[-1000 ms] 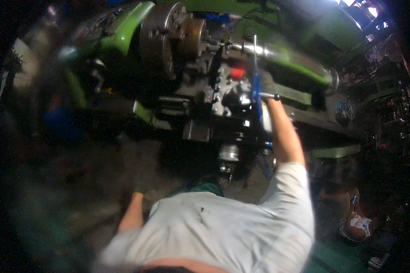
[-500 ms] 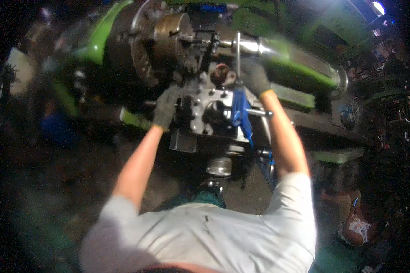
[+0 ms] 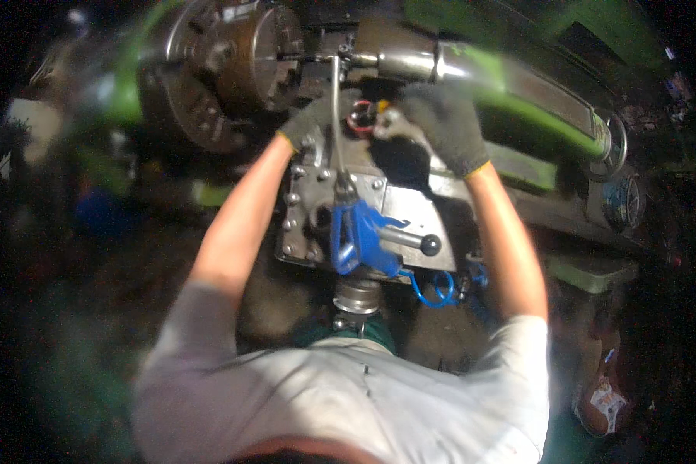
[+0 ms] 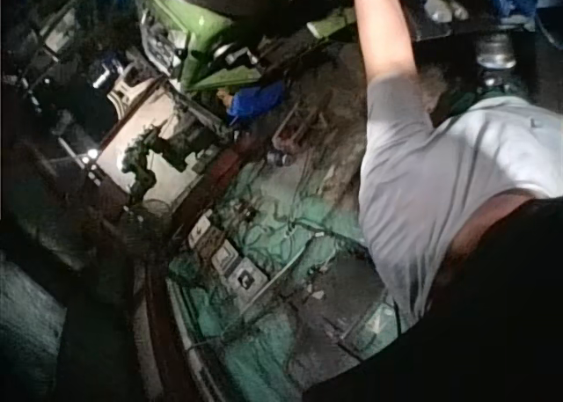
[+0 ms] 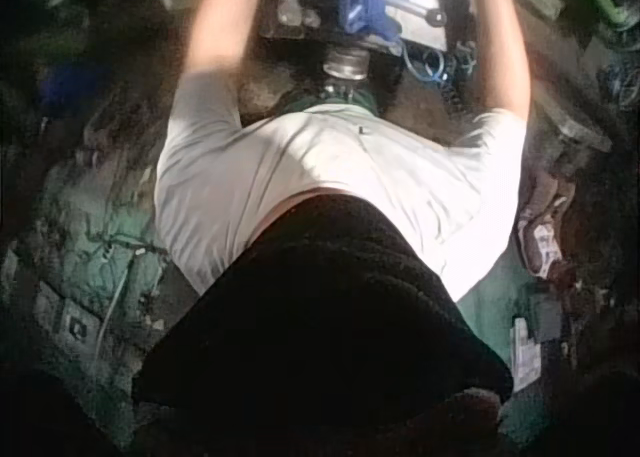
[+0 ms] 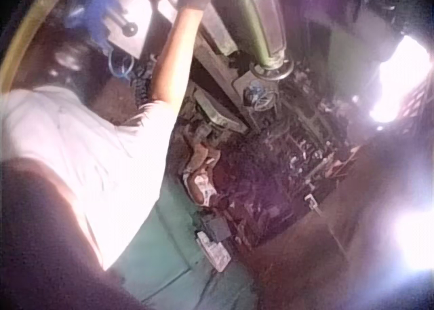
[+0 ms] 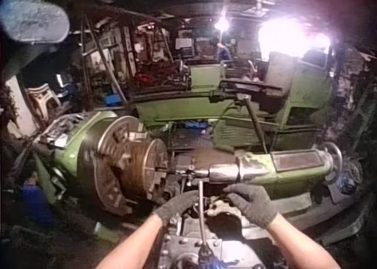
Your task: The person operates a green metal lathe in a workshop, using a caliper to measure a rotating cylindrical workpiece. They adjust the tool post and machine controls while monitoring the machining process.
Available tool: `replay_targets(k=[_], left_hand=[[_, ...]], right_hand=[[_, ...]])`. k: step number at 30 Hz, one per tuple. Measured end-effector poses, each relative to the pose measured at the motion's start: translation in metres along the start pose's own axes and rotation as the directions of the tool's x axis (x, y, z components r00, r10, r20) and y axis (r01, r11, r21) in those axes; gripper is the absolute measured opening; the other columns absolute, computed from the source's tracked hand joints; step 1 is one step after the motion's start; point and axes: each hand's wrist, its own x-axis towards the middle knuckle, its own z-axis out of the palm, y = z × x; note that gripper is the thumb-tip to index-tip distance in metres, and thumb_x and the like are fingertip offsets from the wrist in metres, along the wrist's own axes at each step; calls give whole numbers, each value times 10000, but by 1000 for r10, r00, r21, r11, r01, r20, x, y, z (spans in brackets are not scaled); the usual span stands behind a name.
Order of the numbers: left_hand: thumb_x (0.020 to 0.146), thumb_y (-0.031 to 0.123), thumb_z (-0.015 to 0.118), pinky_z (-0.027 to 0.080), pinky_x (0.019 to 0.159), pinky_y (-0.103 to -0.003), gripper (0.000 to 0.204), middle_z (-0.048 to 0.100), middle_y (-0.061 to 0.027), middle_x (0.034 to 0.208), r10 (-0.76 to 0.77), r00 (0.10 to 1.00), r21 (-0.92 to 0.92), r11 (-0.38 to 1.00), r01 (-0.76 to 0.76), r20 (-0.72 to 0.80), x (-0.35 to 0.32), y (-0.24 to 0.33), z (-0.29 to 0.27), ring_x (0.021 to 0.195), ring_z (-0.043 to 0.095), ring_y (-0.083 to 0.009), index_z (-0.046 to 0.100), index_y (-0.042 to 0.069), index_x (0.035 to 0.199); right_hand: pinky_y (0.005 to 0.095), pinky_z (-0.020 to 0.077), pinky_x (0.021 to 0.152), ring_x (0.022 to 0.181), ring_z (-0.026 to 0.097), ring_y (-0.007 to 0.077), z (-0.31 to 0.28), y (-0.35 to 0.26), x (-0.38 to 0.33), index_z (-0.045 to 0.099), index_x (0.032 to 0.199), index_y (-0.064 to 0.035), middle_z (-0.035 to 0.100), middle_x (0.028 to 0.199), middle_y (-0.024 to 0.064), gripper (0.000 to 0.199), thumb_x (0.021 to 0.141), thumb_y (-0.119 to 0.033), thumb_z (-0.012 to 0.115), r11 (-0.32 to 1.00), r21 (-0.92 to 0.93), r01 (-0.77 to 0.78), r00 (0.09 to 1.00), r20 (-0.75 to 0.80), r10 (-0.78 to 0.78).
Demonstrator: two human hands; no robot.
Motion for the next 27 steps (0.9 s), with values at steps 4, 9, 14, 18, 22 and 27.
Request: replay_targets(k=[4,9,14,18,22,27], left_hand=[[1098,177,471,413,1184,-351,409,528,-130,1537,22,996,363,930,-53,91,9,26,17,1405,515,-263,545,71,1485],[1089,253,521,537,988,-357,345,645,-124,1275,254,957,599,749,-284,137,-1,13,11,1149,640,-253,639,49,1339],[1046,300,600,557,697,-314,312,715,-40,907,108,994,377,919,-111,28,-8,1,13,748,695,-172,723,38,1160],[1032,333,614,536,896,-353,365,757,-134,1101,-118,985,352,923,156,-128,-30,-10,3,983,699,-199,715,14,1178],[1036,298,615,516,907,-328,349,747,-78,1055,3,846,100,993,59,-533,-115,27,31,1003,667,-158,723,-12,1156],[1019,323,655,426,608,-274,270,620,25,799,-316,588,-374,927,23,-745,-263,0,43,678,539,-86,723,63,991]], right_hand=[[315,585,806,876,720,146,29,15,-6,720,1242,-13,773,1066,118,283,993,-146,698,990,123,-63,998,10,62],[361,572,872,967,747,264,38,-2,-5,721,1212,-15,764,1098,166,287,977,-178,697,993,90,-79,995,72,73],[363,570,876,983,731,200,51,-1,-24,713,1254,-14,773,1093,157,335,979,-207,706,971,140,-196,979,85,185],[338,569,877,1016,708,167,50,-20,-28,722,1246,-13,766,1135,162,336,970,-204,728,966,63,-252,935,272,226],[409,545,991,1117,717,315,47,-19,-59,592,1456,-128,734,1224,176,565,937,-256,776,940,51,-336,939,89,331],[362,548,936,1051,645,179,17,-28,-80,581,1455,-101,682,1268,122,564,949,-253,779,895,207,-395,894,-140,427]])
